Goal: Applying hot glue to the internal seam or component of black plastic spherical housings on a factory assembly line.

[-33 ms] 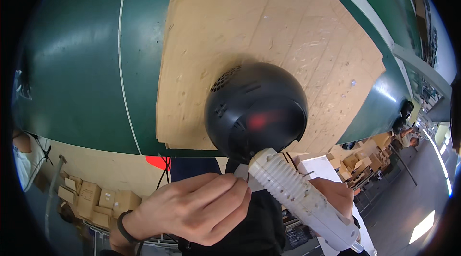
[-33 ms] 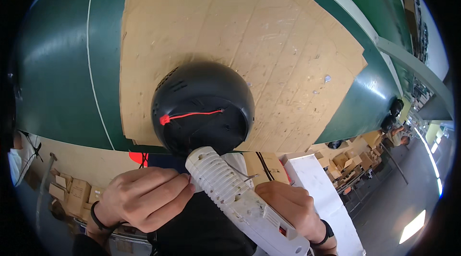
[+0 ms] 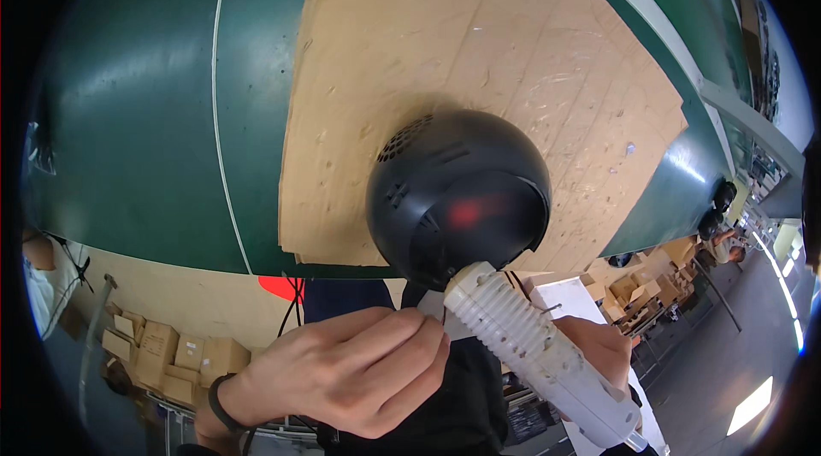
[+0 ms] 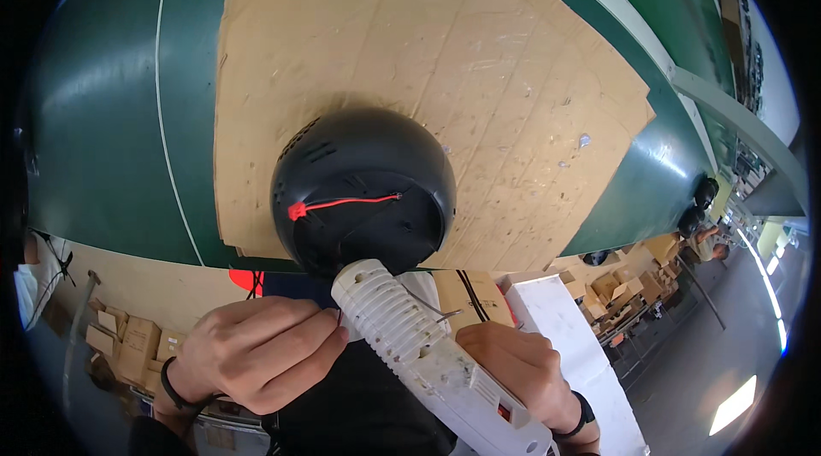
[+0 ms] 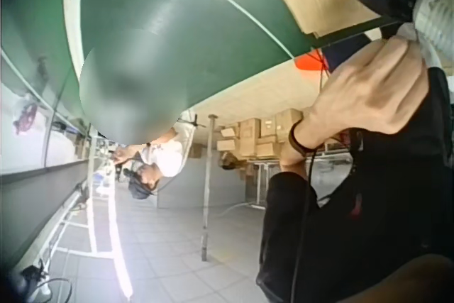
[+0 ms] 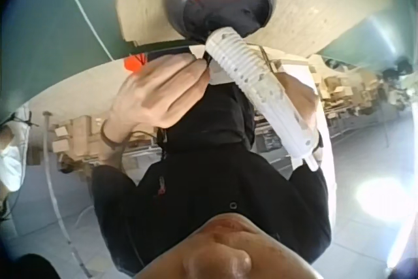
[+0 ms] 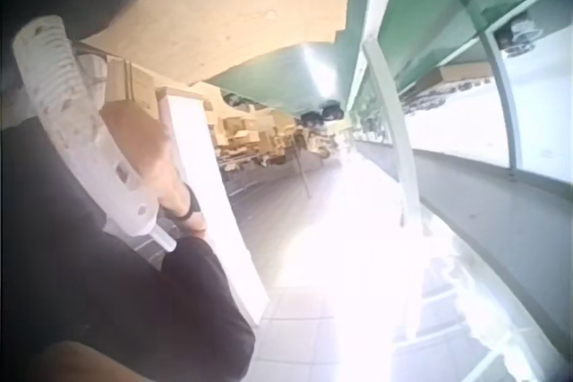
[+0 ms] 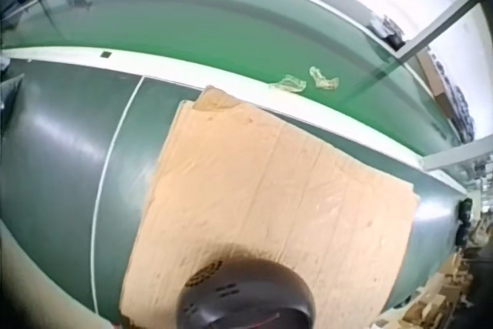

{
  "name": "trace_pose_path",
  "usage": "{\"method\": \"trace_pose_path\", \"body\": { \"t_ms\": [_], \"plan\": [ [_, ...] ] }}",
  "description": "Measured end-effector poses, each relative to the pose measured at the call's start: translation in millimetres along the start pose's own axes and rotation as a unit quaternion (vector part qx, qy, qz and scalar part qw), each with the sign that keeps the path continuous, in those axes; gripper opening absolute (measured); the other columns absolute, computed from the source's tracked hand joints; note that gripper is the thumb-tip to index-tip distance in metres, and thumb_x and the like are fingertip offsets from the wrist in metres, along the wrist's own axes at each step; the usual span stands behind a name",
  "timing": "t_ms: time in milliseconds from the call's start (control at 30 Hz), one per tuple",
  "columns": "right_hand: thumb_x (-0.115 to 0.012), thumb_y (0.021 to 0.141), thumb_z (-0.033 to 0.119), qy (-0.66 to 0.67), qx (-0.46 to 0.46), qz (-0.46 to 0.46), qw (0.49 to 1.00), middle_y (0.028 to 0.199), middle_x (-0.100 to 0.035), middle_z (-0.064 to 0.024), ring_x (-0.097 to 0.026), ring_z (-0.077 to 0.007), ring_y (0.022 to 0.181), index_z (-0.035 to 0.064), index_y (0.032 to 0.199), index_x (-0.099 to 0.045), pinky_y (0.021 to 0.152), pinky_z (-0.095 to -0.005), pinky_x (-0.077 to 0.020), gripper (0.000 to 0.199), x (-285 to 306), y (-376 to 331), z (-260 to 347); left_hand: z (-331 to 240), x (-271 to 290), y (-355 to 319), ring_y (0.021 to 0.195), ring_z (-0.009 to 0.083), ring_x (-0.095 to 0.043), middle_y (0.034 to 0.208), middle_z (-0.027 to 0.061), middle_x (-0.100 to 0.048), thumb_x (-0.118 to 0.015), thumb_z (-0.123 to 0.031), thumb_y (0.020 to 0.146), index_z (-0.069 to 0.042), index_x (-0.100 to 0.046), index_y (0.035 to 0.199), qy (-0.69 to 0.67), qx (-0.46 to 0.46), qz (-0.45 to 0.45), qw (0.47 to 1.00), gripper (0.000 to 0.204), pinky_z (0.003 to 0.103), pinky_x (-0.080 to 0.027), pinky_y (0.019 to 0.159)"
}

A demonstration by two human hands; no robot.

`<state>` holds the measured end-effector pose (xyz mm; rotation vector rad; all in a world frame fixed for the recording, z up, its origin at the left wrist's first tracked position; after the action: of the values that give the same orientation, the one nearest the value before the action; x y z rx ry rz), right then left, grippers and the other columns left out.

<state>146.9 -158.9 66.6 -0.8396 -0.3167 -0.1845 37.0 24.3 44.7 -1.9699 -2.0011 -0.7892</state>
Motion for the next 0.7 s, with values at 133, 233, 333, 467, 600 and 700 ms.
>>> {"method": "trace_pose_path", "body": {
  "t_ms": [133, 233, 333, 467, 600, 700],
  "plan": [
    [-0.075, 0.075, 0.005, -0.021, -0.003, 0.011, 1.000, 0.094, -0.071, -0.0211, -0.074, -0.0364, 0.085, -0.0085, 0.093, -0.066, 0.069, -0.0367, -0.0598, 0.024, 4, 1, 6, 0, 0, 0, 0.077, 0.0197, -0.068, 0.092, 0.0103, -0.068, -0.074, -0.005, 0.066, 0.002, -0.074, 0.088, -0.012, 0.011, 0.011, 1.000, 0.023, 0.028, -0.059, 0.060],
    [-0.076, 0.075, 0.006, -0.033, -0.011, 0.010, 0.999, 0.092, -0.071, -0.0204, -0.074, -0.0357, 0.083, -0.0077, 0.092, -0.065, 0.067, -0.0368, -0.0598, 0.024, 7, 3, 10, 1, 0, 0, 0.078, 0.0199, -0.068, 0.092, 0.0103, -0.068, -0.075, -0.005, 0.066, 0.002, -0.074, 0.089, -0.013, 0.008, 0.011, 1.000, 0.023, 0.028, -0.060, 0.061],
    [-0.076, 0.075, 0.006, -0.044, -0.009, 0.017, 0.999, 0.090, -0.071, -0.0200, -0.074, -0.0352, 0.081, -0.0071, 0.091, -0.065, 0.066, -0.0365, -0.0598, 0.024, 8, 6, 14, 1, 0, 0, 0.078, 0.0202, -0.069, 0.092, 0.0103, -0.068, -0.075, -0.006, 0.066, 0.002, -0.073, 0.089, -0.010, 0.002, 0.011, 1.000, 0.024, 0.028, -0.060, 0.062],
    [-0.077, 0.075, 0.006, -0.052, 0.007, 0.015, 0.999, 0.089, -0.071, -0.0192, -0.074, -0.0341, 0.079, -0.0066, 0.091, -0.066, 0.064, -0.0353, -0.0593, 0.023, 8, 10, 19, 1, 0, -1, 0.078, 0.0203, -0.069, 0.092, 0.0103, -0.068, -0.075, -0.006, 0.066, 0.002, -0.073, 0.089, -0.011, 0.001, 0.009, 1.000, 0.025, 0.028, -0.060, 0.062],
    [-0.077, 0.075, 0.007, -0.070, 0.013, 0.000, 0.997, 0.088, -0.072, -0.0177, -0.074, -0.0322, 0.076, -0.0056, 0.089, -0.066, 0.062, -0.0343, -0.0583, 0.022, 9, 10, 21, 2, 3, -1, 0.076, 0.0203, -0.068, 0.090, 0.0105, -0.067, -0.075, -0.005, 0.066, 0.002, -0.073, 0.086, -0.019, 0.008, 0.002, 1.000, 0.022, 0.028, -0.059, 0.061],
    [-0.078, 0.074, 0.008, -0.073, -0.005, -0.004, 0.997, 0.088, -0.072, -0.0164, -0.074, -0.0306, 0.076, -0.0046, 0.089, -0.067, 0.060, -0.0336, -0.0575, 0.022, 11, 8, 20, 5, 12, 0, 0.072, 0.0206, -0.067, 0.087, 0.0102, -0.067, -0.077, -0.004, 0.065, 0.003, -0.073, 0.084, -0.032, 0.015, -0.014, 0.999, 0.021, 0.028, -0.058, 0.058]
  ]
}}
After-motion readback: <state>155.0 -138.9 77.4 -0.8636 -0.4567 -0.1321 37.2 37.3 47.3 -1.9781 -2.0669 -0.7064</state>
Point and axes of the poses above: each hand's wrist, its own y-axis towards the middle knuckle, its own x-axis out of the back of the hand, z = x × y, the point moved 8 cm from there along y, towards the middle knuckle
